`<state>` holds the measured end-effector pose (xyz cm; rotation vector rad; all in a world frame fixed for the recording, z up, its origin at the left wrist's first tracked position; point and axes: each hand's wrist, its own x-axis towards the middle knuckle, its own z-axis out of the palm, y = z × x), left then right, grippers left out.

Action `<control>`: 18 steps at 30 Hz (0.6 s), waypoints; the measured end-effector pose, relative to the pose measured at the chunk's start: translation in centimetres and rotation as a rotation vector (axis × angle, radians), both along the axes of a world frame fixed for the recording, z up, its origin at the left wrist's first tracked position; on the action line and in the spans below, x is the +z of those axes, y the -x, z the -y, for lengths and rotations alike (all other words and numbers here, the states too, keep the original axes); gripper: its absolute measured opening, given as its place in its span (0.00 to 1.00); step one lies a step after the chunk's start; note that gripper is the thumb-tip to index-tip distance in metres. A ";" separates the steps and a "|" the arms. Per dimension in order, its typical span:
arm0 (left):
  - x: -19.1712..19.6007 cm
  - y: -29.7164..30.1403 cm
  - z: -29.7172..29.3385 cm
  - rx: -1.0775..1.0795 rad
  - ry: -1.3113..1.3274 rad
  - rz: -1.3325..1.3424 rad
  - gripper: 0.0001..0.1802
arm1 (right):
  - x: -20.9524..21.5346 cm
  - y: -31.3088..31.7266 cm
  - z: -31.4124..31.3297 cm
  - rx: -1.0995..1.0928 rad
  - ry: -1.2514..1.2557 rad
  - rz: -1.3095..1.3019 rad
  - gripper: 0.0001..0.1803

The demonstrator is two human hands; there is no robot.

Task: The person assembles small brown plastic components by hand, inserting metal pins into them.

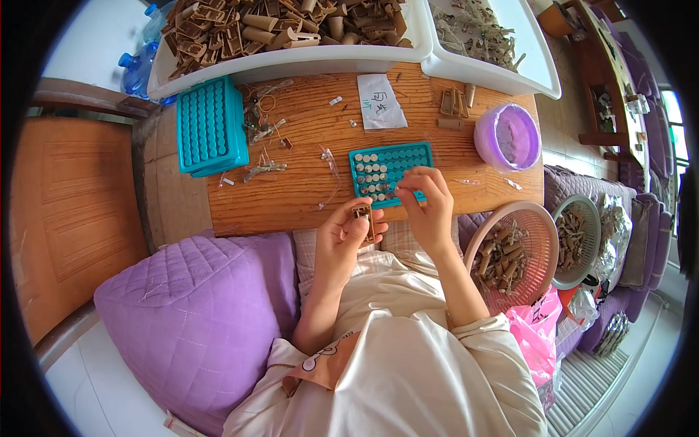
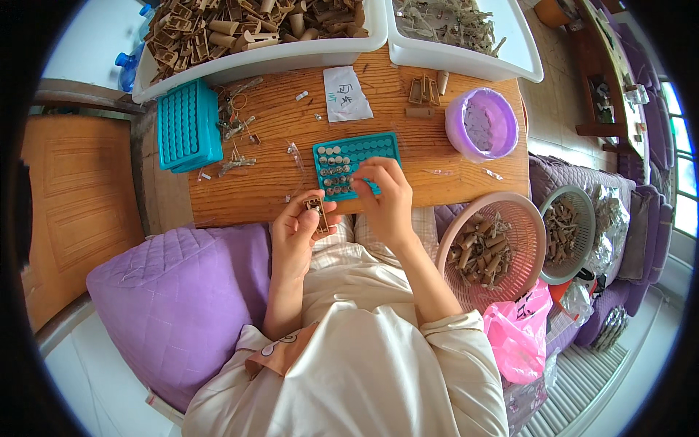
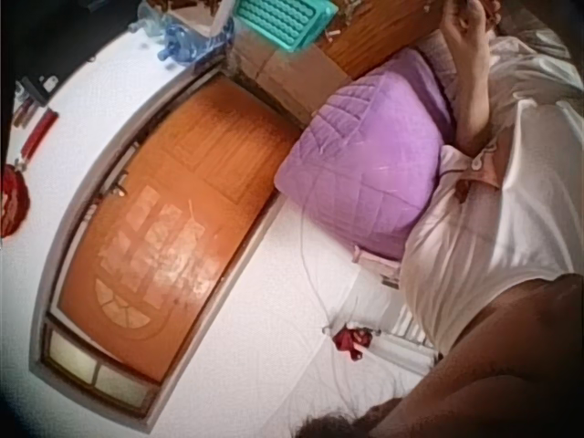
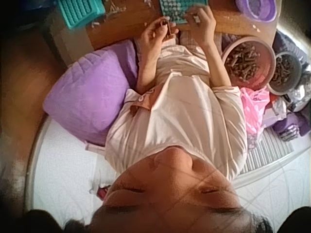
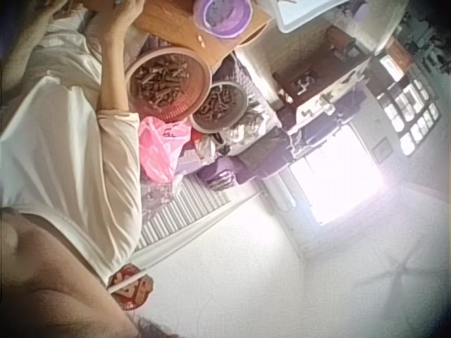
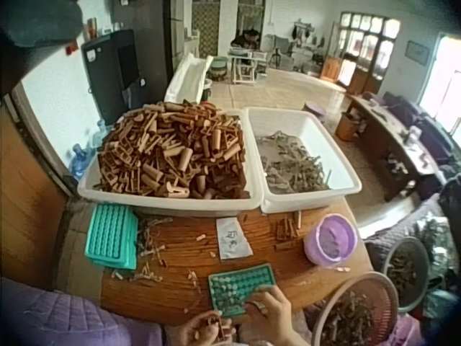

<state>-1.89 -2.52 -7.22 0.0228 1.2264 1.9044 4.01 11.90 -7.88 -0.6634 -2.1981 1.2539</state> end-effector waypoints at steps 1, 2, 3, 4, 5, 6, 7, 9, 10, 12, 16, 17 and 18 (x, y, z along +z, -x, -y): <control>0.0 -0.1 0.1 -0.025 -0.014 -0.002 0.16 | 1.0 -0.2 0.6 0.000 0.001 0.003 0.08; 0.0 -0.2 0.1 -0.049 -0.028 -0.005 0.17 | 1.9 -0.5 1.2 0.052 -0.079 -0.077 0.09; 0.1 -0.3 0.0 -0.043 -0.078 0.028 0.18 | 2.5 -0.6 1.7 0.102 -0.162 -0.158 0.10; 0.1 -0.4 0.0 -0.045 -0.078 0.029 0.18 | 2.7 -0.7 2.1 0.100 -0.162 -0.157 0.10; 0.1 -0.6 -0.1 -0.048 -0.096 0.009 0.21 | 2.8 -0.6 2.5 0.134 -0.163 -0.196 0.10; 0.1 -0.7 -0.1 -0.050 -0.112 -0.012 0.24 | 2.8 -0.6 2.7 0.169 -0.162 -0.237 0.10; 0.2 -0.7 -0.1 -0.050 -0.112 -0.012 0.24 | 2.3 -0.7 2.8 0.189 -0.153 -0.246 0.11; 0.2 -0.8 -0.1 -0.048 -0.116 0.010 0.23 | 2.3 -0.8 2.8 0.210 -0.125 -0.217 0.10; 0.2 -0.8 -0.1 -0.049 -0.117 0.011 0.23 | 2.3 -0.8 2.6 0.230 -0.097 -0.187 0.10; 0.1 -0.6 -0.1 -0.103 -0.064 0.021 0.22 | 2.3 -0.9 1.9 0.278 -0.067 -0.138 0.09; -0.3 -0.2 0.1 -0.205 -0.034 0.003 0.18 | 3.8 -1.9 0.7 0.387 0.202 0.113 0.09; -0.3 -0.1 0.1 -0.224 -0.034 0.047 0.17 | 3.4 -2.2 0.3 0.389 0.203 0.113 0.09; -0.3 0.0 0.0 -0.244 -0.036 0.089 0.15 | 2.9 -2.3 -0.4 0.339 0.300 0.076 0.10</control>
